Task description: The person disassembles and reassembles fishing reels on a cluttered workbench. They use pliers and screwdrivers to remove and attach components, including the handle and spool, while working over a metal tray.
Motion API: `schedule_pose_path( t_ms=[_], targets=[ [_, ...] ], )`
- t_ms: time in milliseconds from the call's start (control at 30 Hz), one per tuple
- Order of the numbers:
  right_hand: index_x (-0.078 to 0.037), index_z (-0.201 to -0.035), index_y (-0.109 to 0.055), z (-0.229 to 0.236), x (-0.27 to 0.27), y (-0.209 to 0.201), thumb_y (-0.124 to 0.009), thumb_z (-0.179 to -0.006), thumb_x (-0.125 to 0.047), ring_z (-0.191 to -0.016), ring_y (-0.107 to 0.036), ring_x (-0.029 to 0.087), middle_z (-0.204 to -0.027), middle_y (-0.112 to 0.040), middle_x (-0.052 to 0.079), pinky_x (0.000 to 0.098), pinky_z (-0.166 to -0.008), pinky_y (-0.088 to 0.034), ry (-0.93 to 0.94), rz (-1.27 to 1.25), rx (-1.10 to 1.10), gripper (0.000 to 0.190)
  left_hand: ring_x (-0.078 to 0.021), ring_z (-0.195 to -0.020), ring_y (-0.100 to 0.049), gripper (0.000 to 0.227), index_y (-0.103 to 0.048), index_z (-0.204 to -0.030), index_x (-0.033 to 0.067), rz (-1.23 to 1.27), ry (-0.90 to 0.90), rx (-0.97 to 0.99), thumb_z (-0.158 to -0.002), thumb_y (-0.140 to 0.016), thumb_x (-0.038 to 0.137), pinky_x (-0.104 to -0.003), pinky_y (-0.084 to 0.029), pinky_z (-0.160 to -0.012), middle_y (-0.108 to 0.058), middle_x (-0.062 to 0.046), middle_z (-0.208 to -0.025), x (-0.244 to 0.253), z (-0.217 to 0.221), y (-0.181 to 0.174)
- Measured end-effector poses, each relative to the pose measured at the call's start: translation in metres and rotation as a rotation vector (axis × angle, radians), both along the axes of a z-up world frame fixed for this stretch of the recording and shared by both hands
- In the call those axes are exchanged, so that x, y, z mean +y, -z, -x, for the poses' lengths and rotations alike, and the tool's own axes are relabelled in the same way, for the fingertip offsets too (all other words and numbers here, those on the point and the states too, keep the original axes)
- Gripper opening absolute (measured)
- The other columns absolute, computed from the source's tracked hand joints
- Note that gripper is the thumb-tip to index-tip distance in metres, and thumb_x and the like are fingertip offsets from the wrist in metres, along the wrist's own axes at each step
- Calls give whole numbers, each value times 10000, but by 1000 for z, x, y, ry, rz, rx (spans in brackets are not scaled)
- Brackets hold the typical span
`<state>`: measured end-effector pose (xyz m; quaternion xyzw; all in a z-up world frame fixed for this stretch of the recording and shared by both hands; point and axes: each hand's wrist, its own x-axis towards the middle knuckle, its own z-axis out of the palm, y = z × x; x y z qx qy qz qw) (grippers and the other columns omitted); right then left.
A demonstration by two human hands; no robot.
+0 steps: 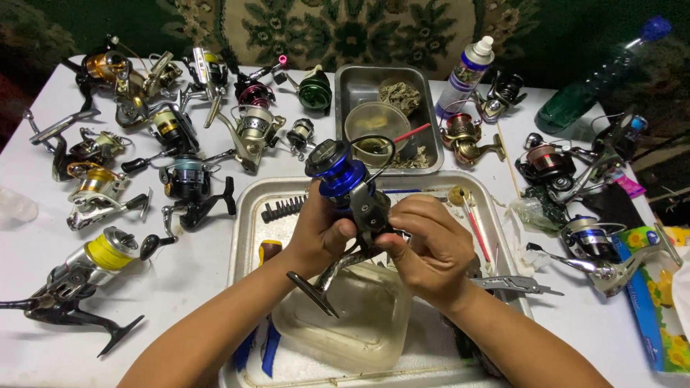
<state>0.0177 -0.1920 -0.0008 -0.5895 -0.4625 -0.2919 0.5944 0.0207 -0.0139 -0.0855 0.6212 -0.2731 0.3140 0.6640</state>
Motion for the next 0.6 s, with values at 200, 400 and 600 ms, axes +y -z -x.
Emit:
schedule_pose_path(
  t_ms=[200,400,600],
  targets=[
    [-12,-897,-677,-20,-2,-6,-646,-994,-385,-668,-612,341,-766,-619,121,435,-635,-518,180,205,-232,387,-179,-907,-700,633,-739,-1062,6,-103,-77,-27,-883,-679,610,-379,-572,-893,-736,-85,-927,12,7,-47],
    [-100,-769,-544,-11,-12,-39,-349,-1072,-467,-575,-457,272,-691,-409,39,403,-568,-405,356,462,-469,515,-129,-871,-610,609,-730,-1004,-15,-96,-177,7,-694,-906,478,-420,-560,-917,-746,-122,-862,0,32,-64],
    [-110,-741,-499,-9,-15,-38,-313,-1067,-483,-582,-462,280,-696,-391,44,405,-549,-391,311,462,-487,529,-242,-963,-666,967,-529,-1215,-33,-132,-215,-1,-584,-905,596,-440,-496,-999,-710,-139,-956,2,35,-41]
  ],
)
